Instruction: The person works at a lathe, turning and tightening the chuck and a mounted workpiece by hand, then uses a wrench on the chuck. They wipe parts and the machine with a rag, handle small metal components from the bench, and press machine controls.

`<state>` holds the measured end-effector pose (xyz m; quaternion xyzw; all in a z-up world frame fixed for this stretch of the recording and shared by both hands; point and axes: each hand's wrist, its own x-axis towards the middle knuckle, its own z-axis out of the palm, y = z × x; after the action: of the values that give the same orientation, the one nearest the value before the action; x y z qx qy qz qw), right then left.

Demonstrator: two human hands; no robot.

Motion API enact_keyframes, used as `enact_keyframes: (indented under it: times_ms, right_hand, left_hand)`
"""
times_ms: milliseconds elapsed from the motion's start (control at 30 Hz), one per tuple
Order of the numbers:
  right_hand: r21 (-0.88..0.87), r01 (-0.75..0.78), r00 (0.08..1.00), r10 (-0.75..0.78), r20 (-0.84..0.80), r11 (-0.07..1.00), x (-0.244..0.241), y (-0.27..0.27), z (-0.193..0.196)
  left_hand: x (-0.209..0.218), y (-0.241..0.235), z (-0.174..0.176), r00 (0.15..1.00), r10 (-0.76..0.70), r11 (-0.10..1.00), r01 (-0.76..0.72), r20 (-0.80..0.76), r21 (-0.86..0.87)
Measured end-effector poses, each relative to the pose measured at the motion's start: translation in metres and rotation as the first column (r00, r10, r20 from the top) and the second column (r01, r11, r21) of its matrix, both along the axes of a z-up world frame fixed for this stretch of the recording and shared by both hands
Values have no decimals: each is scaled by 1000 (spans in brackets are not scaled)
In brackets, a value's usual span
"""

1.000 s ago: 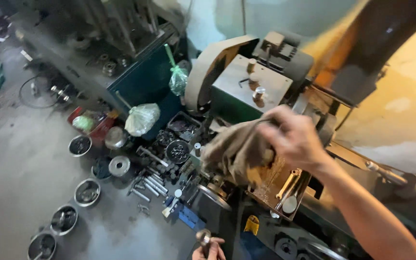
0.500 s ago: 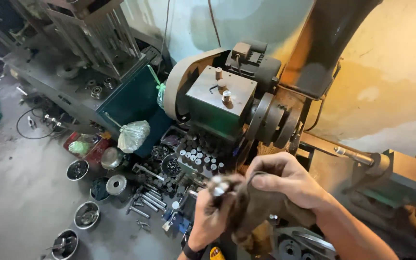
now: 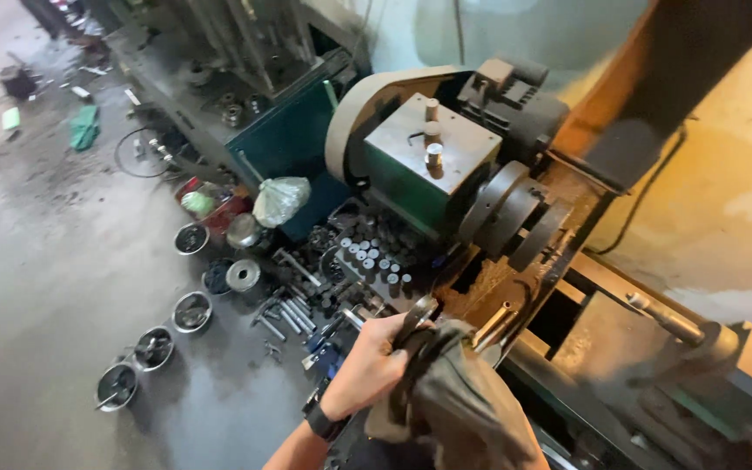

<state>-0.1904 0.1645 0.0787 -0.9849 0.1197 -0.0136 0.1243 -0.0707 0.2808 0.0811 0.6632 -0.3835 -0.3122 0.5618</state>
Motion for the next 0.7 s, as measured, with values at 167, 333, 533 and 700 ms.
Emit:
enact_keyframes:
  times_ms: [167, 333, 533, 700]
  right_hand:
    - [119, -26, 984, 4, 179, 993, -5, -13, -60]
    - [849, 215, 832, -545, 99, 483, 6, -45, -187]
    - [937, -312, 612, -788, 70, -160, 26, 5, -110]
    - [549, -414, 458, -355, 815, 726, 36, 14, -45]
  left_hand:
    - [-6, 15, 25, 995, 76, 994, -71, 59, -86]
    - [-7, 41, 34, 948, 218, 973, -194, 233, -122]
    - [-15, 58, 39, 948, 283, 958, -286, 146, 4]
    - [-12, 64, 13, 913, 23, 992, -73, 408, 107]
